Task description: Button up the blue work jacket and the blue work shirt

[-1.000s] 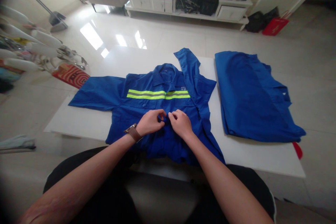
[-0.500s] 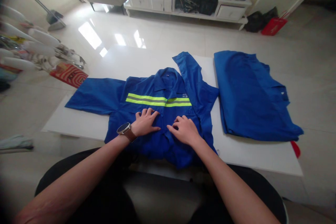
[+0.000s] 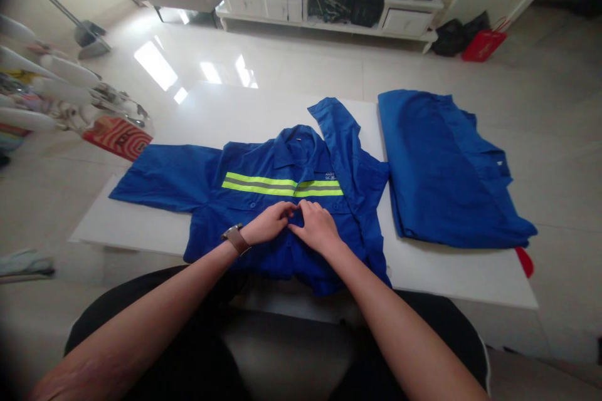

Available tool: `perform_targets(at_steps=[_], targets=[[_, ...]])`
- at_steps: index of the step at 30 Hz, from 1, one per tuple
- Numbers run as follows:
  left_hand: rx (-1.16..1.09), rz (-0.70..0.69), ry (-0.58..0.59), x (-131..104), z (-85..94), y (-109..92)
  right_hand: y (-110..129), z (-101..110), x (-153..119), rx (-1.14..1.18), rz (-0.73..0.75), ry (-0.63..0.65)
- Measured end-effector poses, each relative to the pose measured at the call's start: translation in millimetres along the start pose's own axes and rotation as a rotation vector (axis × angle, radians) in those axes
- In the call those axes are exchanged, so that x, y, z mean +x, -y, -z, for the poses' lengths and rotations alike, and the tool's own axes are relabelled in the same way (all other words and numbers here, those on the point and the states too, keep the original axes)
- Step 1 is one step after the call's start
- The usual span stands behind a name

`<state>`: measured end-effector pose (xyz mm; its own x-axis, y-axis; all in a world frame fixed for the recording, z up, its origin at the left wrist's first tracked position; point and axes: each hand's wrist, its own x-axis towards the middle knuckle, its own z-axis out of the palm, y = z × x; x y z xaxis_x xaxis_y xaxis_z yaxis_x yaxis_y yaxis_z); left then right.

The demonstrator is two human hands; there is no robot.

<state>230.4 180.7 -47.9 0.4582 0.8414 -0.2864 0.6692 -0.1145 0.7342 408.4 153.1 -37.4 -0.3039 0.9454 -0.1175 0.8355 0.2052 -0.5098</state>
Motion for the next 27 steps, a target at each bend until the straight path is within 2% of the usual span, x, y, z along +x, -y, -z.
perform_targets(at_steps=[5, 11, 15, 22, 27], targets=[[-0.05, -0.066, -0.057, 0, 0.2, 3, -1, -6, 3, 0.168, -0.044, -0.069], [-0.078, -0.108, -0.206, 1, 2.0, 1, -6, -7, 10, 0.326, -0.102, -0.137], [-0.063, -0.106, -0.224, 2, -1.6, 1, -7, -8, 13, 0.489, -0.157, -0.152], [0.146, -0.019, -0.261, 2, -2.8, -6, -7, -7, 16, 0.668, -0.175, -0.137], [0.267, 0.0, -0.248, -1, 0.5, -12, 0, -2, 14, 0.624, -0.185, -0.097]])
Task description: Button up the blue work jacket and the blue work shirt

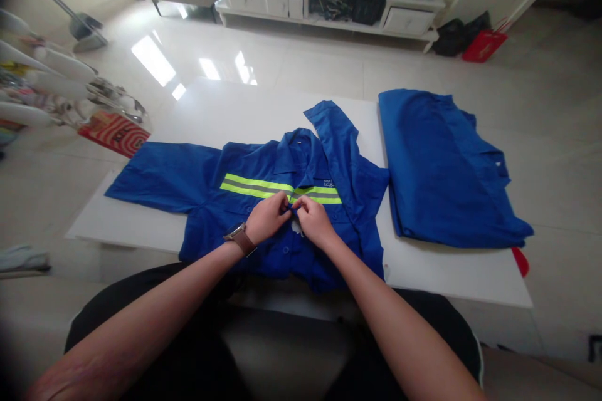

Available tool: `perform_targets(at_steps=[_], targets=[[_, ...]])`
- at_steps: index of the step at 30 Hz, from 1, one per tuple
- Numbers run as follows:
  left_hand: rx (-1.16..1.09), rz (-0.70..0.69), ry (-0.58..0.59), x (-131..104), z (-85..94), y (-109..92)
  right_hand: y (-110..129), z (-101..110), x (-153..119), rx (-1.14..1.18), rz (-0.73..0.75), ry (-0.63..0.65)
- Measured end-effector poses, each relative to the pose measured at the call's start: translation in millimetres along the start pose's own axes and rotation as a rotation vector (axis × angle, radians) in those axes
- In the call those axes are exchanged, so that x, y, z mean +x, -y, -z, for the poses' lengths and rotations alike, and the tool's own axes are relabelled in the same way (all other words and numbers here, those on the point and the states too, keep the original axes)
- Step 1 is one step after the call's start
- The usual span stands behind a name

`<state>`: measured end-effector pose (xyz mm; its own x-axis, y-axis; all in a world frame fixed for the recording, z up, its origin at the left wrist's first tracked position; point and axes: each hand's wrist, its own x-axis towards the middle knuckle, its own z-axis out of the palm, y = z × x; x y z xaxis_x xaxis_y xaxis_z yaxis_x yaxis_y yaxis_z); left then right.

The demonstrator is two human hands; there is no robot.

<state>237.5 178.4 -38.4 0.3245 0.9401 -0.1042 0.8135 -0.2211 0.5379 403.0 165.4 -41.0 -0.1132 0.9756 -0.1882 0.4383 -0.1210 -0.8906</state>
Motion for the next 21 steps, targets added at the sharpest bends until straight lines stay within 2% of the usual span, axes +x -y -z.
perform_targets(at_steps=[6, 9, 16, 21], targets=[[0.017, -0.001, 0.006, -2, 2.6, -1, 4, 1, -4, -0.218, 0.076, -0.052], [0.023, 0.009, -0.005, -2, 5.6, -2, -1, 2, -3, -0.294, 0.093, -0.038], [-0.001, -0.048, -0.039, 1, 10.5, -2, -14, 1, 2, -0.257, 0.093, -0.031], [-0.016, -0.1, -0.02, 2, 11.1, -3, -12, 1, 2, -0.317, 0.036, -0.049]])
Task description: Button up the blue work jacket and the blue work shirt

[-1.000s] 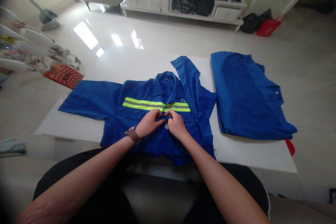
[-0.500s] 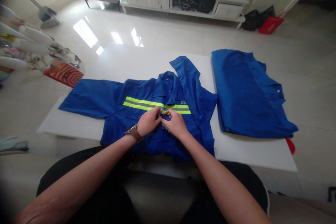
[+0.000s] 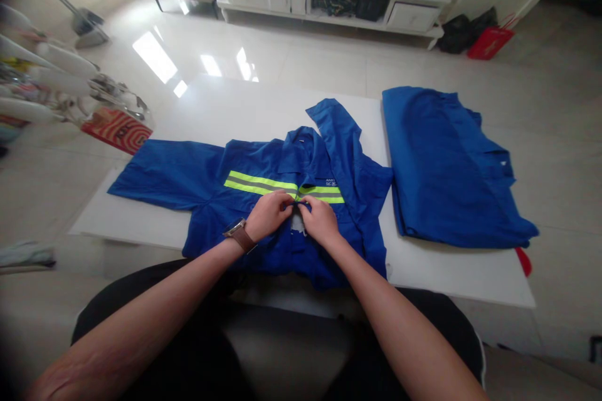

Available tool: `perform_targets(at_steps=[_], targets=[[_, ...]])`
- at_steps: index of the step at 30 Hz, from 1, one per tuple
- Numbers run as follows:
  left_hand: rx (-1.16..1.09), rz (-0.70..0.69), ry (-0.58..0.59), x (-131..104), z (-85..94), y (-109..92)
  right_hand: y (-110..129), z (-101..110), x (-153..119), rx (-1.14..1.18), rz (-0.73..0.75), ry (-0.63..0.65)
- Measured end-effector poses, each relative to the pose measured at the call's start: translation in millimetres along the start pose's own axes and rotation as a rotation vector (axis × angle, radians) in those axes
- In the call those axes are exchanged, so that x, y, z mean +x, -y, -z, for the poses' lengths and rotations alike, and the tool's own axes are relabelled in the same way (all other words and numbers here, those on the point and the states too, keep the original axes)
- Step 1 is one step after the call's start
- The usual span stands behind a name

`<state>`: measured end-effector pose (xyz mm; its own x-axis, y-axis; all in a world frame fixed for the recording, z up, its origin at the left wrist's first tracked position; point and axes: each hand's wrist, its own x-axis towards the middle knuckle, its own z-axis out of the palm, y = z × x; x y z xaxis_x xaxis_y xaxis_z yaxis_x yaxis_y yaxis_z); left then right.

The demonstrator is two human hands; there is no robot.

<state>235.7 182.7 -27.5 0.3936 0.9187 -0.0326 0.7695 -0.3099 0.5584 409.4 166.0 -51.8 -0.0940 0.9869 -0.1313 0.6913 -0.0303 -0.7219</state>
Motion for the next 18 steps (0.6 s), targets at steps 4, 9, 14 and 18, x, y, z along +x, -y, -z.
perform_targets(at_steps=[4, 9, 14, 18], targets=[[0.003, -0.008, 0.003, 1, 0.8, -1, 5, 2, -3, -0.077, -0.048, -0.023], [0.01, -0.012, 0.034, 0, 1.6, 0, 6, 5, 0, -0.145, -0.126, -0.09], [0.033, 0.04, 0.066, -3, 8.8, -3, 7, 12, 2, -0.09, -0.063, -0.092], [0.134, 0.106, 0.02, -5, 15.5, -3, 9, 15, 1, 0.005, 0.066, -0.033]])
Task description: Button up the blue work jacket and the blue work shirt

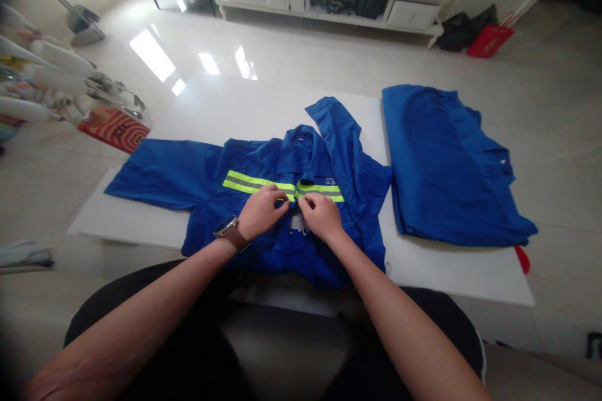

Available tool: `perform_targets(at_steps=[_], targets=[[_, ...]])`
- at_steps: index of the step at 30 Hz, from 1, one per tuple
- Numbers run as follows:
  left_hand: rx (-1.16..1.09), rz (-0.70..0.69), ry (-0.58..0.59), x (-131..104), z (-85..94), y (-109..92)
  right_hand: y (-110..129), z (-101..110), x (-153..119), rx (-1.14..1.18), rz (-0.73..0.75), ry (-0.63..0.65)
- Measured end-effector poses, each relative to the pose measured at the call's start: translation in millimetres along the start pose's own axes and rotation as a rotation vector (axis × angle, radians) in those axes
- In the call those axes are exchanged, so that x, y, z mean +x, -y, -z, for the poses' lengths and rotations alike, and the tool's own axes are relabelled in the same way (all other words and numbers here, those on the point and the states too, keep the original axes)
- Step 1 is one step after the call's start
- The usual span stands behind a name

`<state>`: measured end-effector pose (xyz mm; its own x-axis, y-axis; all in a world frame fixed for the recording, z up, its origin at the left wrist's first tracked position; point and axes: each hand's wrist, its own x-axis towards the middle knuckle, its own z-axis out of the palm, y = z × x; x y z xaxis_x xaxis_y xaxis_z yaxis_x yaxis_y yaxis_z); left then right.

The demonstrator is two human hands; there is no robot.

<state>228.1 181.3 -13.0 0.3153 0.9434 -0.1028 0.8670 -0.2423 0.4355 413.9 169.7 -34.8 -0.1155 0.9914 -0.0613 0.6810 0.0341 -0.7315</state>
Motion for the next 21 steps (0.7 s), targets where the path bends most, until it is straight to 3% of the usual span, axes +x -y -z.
perform_targets(at_steps=[2, 5, 11, 14, 18, 21], targets=[[0.06, 0.04, 0.04, -2, -0.1, 4, -1, 1, 0, -0.009, 0.018, 0.015], [0.097, 0.074, 0.2, -8, -4.6, 14, -5, 6, 0, -0.167, -0.004, 0.085], [0.114, 0.05, 0.418, -2, -6.9, 40, -22, 29, -7, -0.365, -0.039, 0.559], [0.136, 0.092, 0.376, 9, 1.7, 46, -27, 32, -6, -0.489, -0.007, 0.491], [0.213, 0.163, 0.236, 9, 9.7, 38, -23, 32, -8, -0.603, 0.056, 0.357], [0.202, 0.136, 0.332, -4, 3.5, 32, -18, 39, -16, -0.606, 0.023, 0.391]])
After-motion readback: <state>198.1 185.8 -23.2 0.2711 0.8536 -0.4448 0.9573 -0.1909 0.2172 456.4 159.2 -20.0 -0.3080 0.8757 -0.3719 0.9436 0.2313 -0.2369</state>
